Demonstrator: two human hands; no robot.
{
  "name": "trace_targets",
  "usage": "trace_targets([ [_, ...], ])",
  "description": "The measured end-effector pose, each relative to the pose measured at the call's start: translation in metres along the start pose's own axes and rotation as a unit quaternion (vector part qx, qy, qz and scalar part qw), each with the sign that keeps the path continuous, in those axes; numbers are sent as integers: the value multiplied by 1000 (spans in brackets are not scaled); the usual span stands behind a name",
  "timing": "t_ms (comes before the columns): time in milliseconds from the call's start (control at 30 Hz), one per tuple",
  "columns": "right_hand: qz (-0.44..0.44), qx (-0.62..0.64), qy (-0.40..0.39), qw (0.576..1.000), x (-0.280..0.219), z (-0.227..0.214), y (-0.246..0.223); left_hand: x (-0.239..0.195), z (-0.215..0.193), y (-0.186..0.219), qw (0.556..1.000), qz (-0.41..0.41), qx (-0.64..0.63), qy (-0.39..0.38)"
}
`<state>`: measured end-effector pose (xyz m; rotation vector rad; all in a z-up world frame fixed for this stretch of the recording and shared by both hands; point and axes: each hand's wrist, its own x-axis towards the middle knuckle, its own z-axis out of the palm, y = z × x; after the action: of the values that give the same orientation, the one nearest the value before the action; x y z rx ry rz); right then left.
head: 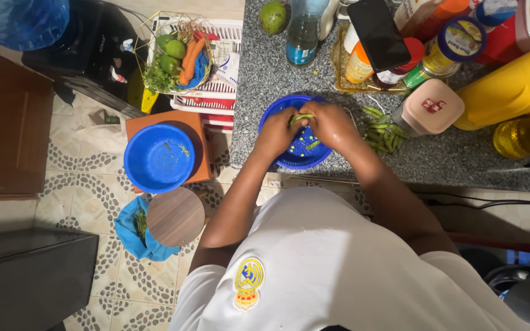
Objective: Shelling green legume pods by hand into a blue bowl on a kitchen counter
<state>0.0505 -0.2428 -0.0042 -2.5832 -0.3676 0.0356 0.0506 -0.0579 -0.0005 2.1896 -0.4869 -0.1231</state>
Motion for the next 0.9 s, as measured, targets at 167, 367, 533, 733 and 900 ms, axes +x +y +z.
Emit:
trace_targets([
  [167, -43, 42, 22, 998, -4, -8, -9, 9, 12, -26, 997, -30, 75, -21],
  [367, -60, -55, 102, 991, -5, 16, 12, 18, 29, -27, 992, -63, 102, -28],
  [533, -66, -138, 154, 976, -12, 29, 18, 20, 38, -35, 989, -50, 136, -12],
  [733, 16, -133, 162, 978, -22, 8, 15, 4, 3, 10, 993, -105, 40, 39],
  [900, 113, 192, 68, 972, -28, -20, -37, 10, 33, -9, 876, -108, -437, 172],
])
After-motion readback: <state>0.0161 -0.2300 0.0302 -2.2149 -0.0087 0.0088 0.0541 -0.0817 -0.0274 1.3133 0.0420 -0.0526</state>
